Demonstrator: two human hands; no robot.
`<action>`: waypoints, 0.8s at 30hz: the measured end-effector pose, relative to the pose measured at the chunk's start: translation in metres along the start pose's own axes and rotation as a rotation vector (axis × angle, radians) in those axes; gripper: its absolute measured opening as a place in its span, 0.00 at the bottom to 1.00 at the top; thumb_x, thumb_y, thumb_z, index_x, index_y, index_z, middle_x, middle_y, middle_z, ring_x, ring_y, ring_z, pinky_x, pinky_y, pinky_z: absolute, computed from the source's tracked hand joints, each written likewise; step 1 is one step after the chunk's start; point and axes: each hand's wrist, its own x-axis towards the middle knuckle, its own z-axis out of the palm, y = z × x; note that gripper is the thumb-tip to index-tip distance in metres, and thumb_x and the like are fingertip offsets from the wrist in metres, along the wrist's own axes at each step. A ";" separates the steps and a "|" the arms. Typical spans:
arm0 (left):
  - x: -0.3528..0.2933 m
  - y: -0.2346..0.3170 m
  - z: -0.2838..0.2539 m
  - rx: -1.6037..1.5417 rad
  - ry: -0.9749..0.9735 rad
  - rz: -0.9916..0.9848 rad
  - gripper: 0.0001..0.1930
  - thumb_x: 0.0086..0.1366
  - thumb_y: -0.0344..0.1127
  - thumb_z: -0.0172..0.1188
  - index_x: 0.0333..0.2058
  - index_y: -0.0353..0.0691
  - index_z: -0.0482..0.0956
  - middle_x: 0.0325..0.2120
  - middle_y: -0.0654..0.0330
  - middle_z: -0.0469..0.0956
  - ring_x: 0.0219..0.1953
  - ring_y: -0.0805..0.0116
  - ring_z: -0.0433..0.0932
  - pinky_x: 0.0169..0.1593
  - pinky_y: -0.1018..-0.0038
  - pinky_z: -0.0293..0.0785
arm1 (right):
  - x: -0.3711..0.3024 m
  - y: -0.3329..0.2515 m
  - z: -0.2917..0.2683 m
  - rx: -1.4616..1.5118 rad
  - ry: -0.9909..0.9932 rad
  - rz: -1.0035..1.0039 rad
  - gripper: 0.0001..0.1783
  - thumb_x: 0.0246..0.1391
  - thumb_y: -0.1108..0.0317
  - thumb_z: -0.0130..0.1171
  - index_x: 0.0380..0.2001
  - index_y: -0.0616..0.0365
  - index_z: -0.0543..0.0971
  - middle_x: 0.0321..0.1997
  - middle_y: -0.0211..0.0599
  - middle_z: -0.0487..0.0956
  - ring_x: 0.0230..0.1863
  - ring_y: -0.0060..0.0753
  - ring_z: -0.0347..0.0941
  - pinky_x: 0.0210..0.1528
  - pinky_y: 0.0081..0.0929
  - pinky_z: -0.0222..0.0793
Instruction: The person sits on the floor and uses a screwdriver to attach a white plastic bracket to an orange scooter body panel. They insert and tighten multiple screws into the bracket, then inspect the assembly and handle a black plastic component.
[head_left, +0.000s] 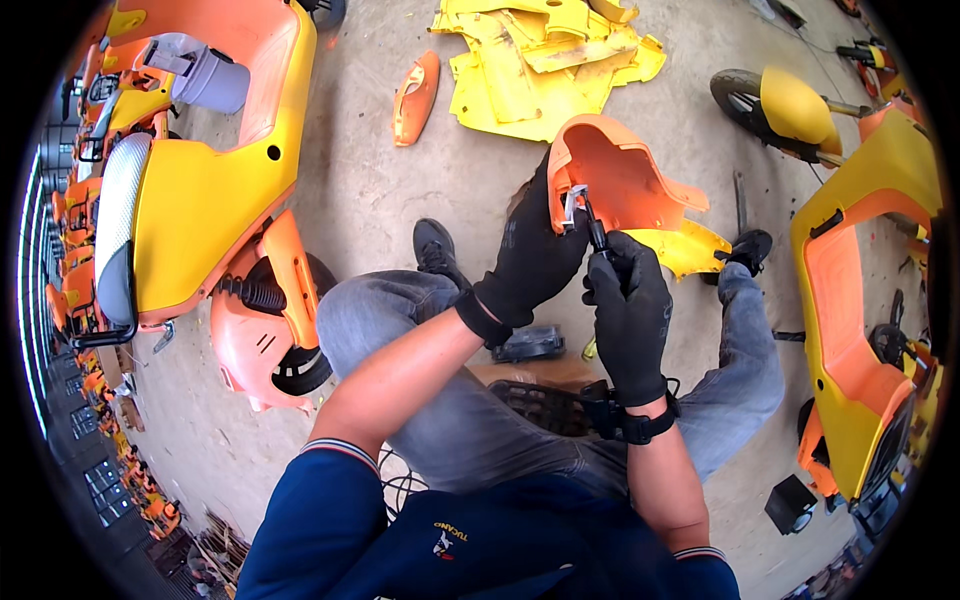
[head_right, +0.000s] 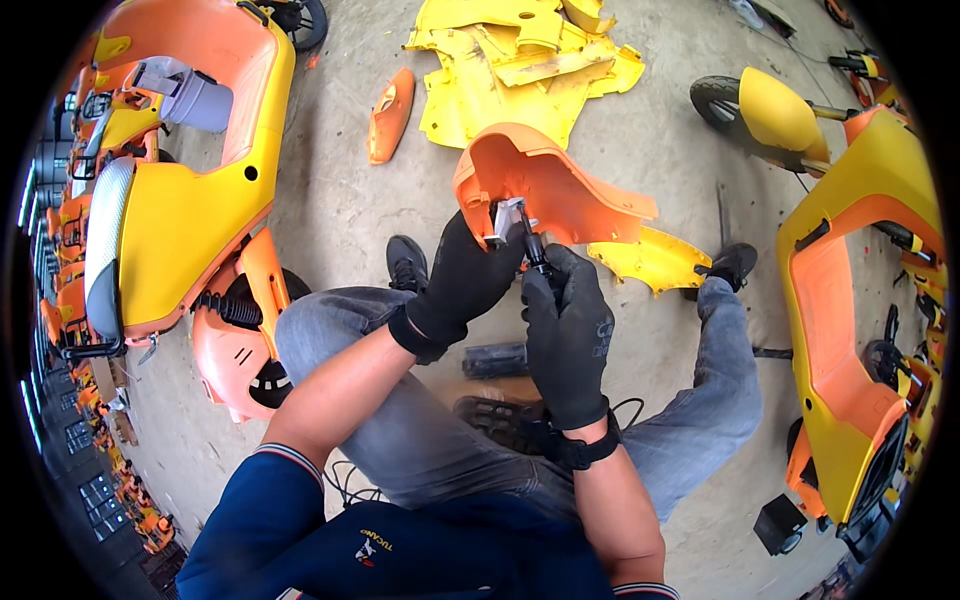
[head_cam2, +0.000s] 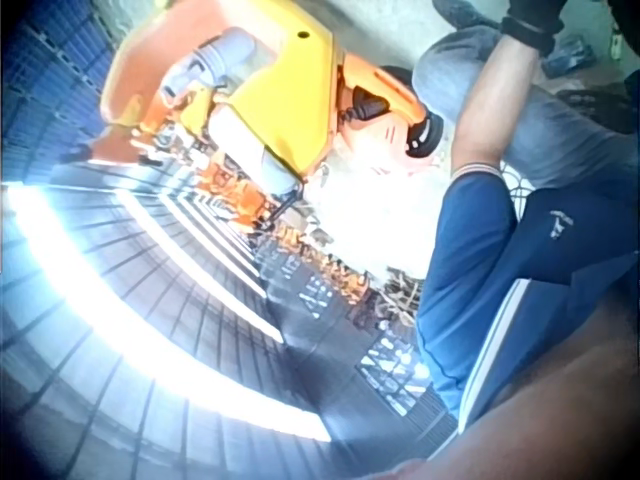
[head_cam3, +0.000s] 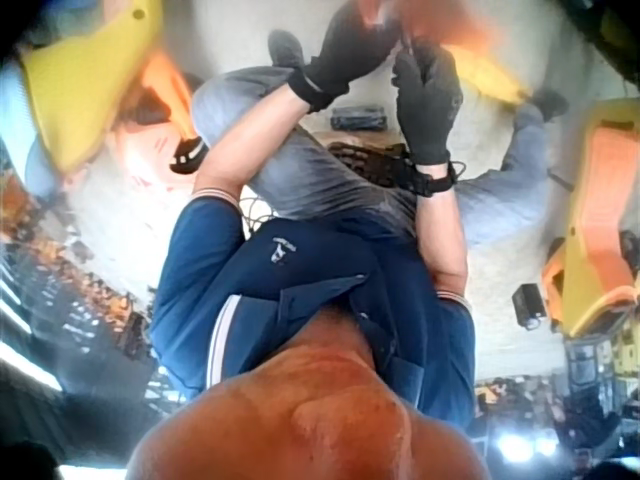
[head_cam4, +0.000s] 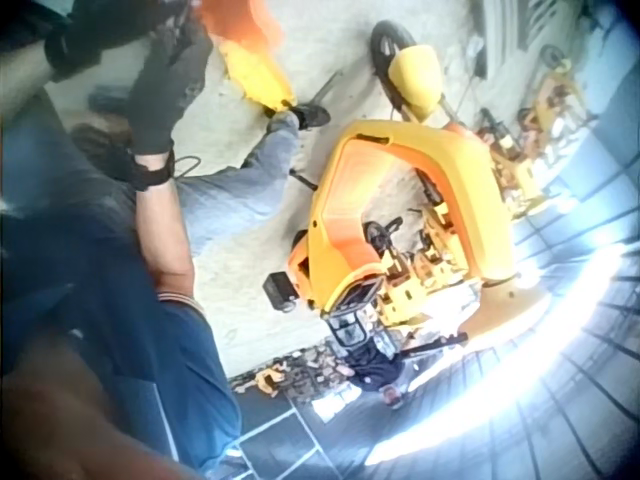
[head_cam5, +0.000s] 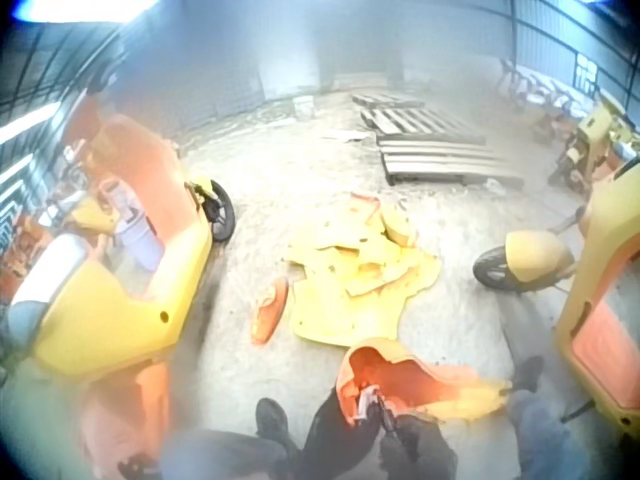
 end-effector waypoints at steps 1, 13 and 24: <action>0.000 0.000 0.000 -0.001 0.003 0.009 0.09 0.67 0.29 0.57 0.44 0.32 0.75 0.32 0.57 0.81 0.33 0.69 0.81 0.36 0.72 0.75 | 0.000 0.000 0.001 0.127 0.006 0.070 0.17 0.65 0.68 0.54 0.53 0.66 0.71 0.32 0.36 0.79 0.26 0.20 0.74 0.31 0.21 0.73; 0.000 0.002 0.000 -0.121 -0.003 -0.008 0.09 0.67 0.30 0.59 0.44 0.34 0.75 0.32 0.58 0.80 0.34 0.69 0.80 0.37 0.71 0.75 | 0.003 -0.007 0.002 0.183 -0.043 0.157 0.16 0.67 0.64 0.52 0.51 0.64 0.69 0.30 0.34 0.77 0.22 0.18 0.70 0.24 0.21 0.68; 0.000 -0.005 0.003 -0.035 0.035 0.059 0.08 0.66 0.29 0.59 0.43 0.34 0.75 0.31 0.58 0.80 0.33 0.68 0.80 0.37 0.71 0.74 | 0.004 0.015 0.012 -0.366 0.092 -0.289 0.16 0.64 0.69 0.55 0.51 0.65 0.68 0.30 0.41 0.78 0.27 0.28 0.75 0.32 0.31 0.71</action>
